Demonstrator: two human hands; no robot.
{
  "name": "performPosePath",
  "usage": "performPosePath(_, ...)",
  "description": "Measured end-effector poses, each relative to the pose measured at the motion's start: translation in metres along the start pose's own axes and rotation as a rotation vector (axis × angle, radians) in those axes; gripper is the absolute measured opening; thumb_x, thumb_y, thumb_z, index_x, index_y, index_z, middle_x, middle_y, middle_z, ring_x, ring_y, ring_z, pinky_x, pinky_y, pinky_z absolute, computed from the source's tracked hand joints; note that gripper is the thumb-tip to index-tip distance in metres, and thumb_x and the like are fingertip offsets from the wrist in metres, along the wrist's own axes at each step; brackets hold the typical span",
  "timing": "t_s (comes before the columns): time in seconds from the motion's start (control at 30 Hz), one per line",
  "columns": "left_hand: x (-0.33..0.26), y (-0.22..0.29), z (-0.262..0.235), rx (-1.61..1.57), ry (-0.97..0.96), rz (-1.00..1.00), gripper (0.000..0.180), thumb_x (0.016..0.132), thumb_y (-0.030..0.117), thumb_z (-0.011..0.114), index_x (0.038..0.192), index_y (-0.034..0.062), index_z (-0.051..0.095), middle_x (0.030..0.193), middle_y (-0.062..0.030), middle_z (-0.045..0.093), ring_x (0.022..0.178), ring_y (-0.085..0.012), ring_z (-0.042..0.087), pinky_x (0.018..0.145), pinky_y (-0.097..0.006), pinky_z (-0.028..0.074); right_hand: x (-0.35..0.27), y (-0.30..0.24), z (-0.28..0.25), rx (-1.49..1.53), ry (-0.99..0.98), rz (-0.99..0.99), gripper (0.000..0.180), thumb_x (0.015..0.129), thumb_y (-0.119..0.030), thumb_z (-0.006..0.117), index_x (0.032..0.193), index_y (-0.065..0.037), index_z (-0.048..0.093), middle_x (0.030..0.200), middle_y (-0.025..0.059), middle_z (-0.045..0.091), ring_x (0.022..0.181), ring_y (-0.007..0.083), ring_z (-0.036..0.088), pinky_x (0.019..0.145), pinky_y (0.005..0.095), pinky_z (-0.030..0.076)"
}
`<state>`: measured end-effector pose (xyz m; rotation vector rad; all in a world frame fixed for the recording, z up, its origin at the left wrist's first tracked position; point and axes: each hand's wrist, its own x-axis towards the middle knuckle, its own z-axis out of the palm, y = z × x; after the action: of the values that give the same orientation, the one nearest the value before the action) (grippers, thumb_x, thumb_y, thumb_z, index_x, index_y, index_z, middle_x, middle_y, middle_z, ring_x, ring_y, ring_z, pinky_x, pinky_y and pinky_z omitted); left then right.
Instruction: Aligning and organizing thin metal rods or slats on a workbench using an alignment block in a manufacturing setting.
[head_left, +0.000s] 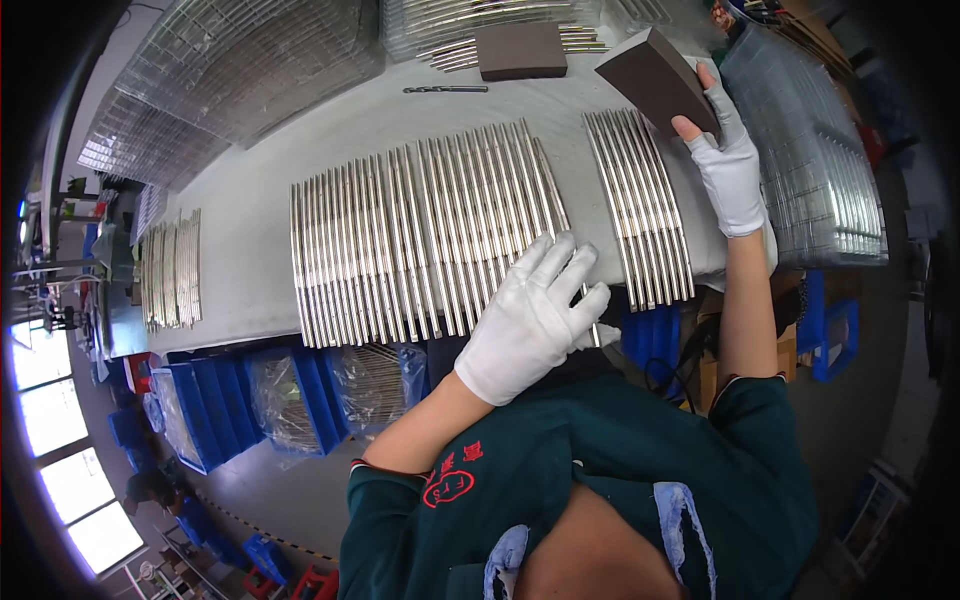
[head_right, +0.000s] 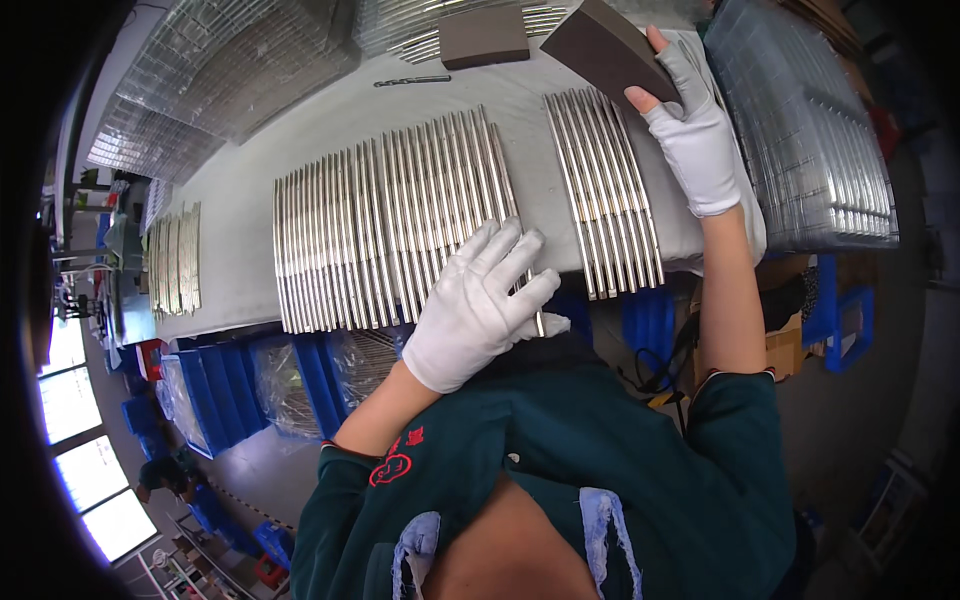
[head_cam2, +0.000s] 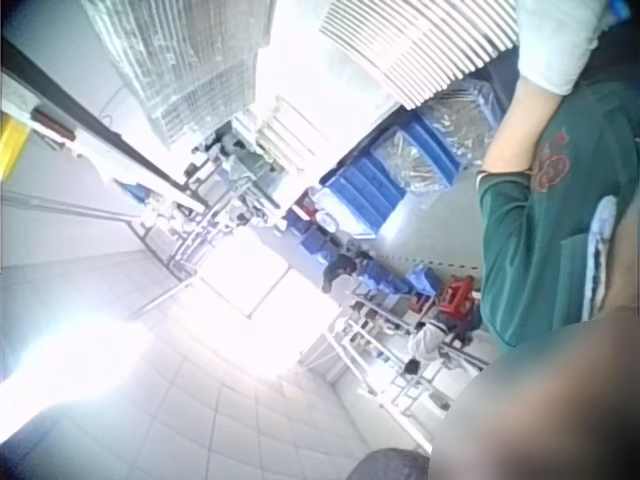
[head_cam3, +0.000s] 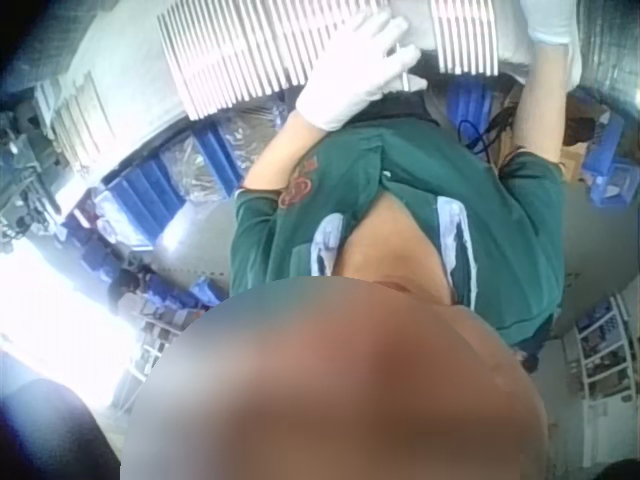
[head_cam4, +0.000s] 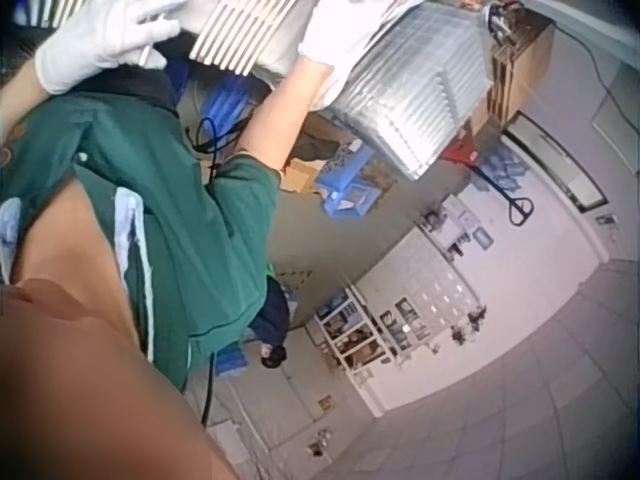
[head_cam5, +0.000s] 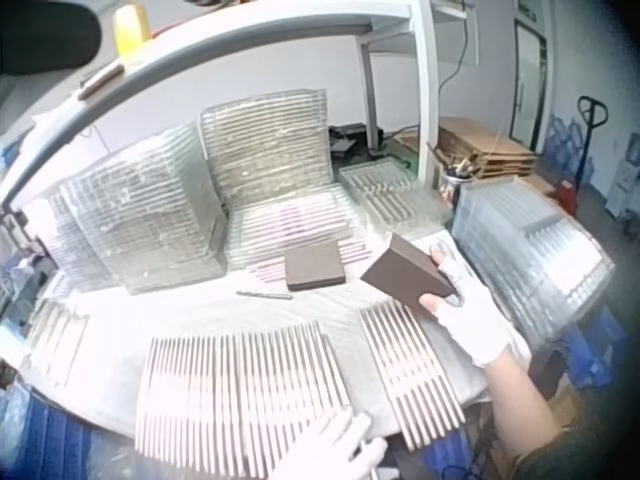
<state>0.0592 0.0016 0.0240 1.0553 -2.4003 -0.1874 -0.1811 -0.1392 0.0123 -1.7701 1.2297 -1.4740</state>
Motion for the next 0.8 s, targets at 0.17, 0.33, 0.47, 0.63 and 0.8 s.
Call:
performPosePath(0.17, -0.001, -0.001, -0.004, -0.063, 0.043, -0.032, 0.052, 0.069, 0.04, 0.081, 0.107, 0.0098, 0.061, 0.117, -0.0153, 0.06, 0.115, -0.0376, 0.058, 0.104, -0.05, 0.043, -0.004, 0.019, 0.003, -0.193, 0.016, -0.149, 0.059, 0.088, -0.009, 0.073, 0.143, -0.013, 0.052, 0.133, 0.0081, 0.062, 0.108, 0.0137, 0.064, 0.093, 0.0259, 0.051)
performPosePath(0.33, -0.007, -0.002, -0.002, -0.051, 0.139, -0.07, 0.058, 0.063, 0.038, 0.087, 0.107, 0.0086, 0.063, 0.114, -0.0114, 0.065, 0.111, -0.0313, 0.064, 0.101, -0.044, 0.048, -0.005, 0.02, 0.003, -0.082, 0.038, -0.084, 0.058, 0.087, -0.006, 0.072, 0.141, -0.012, 0.053, 0.137, 0.0084, 0.059, 0.115, 0.0164, 0.061, 0.096, 0.0275, 0.05)
performPosePath(0.47, -0.013, -0.004, 0.0, -0.073, 0.25, -0.057, 0.053, 0.068, 0.034, 0.085, 0.105, 0.0049, 0.06, 0.114, -0.0141, 0.063, 0.11, -0.0326, 0.062, 0.1, -0.044, 0.048, -0.005, 0.019, 0.002, -0.136, 0.048, -0.121, 0.057, 0.087, -0.007, 0.073, 0.141, -0.012, 0.054, 0.136, 0.0085, 0.06, 0.116, 0.0173, 0.061, 0.098, 0.028, 0.049)
performPosePath(0.63, -0.015, -0.005, -0.004, -0.096, 0.242, -0.069, 0.055, 0.066, 0.03, 0.087, 0.105, 0.0028, 0.06, 0.114, -0.0157, 0.064, 0.107, -0.0336, 0.065, 0.098, -0.044, 0.051, -0.006, 0.019, 0.001, -0.202, 0.034, -0.13, 0.057, 0.087, -0.01, 0.073, 0.141, -0.011, 0.054, 0.134, 0.0089, 0.062, 0.117, 0.0187, 0.061, 0.1, 0.0287, 0.047)
performPosePath(0.8, -0.018, -0.007, -0.006, -0.114, 0.217, -0.111, 0.055, 0.065, 0.029, 0.088, 0.104, 0.0022, 0.06, 0.112, -0.0162, 0.065, 0.107, -0.0327, 0.065, 0.099, -0.044, 0.05, -0.006, 0.02, 0.001, -0.133, 0.008, -0.077, 0.056, 0.087, -0.011, 0.073, 0.14, -0.01, 0.054, 0.135, 0.01, 0.061, 0.117, 0.0194, 0.061, 0.1, 0.0291, 0.047)
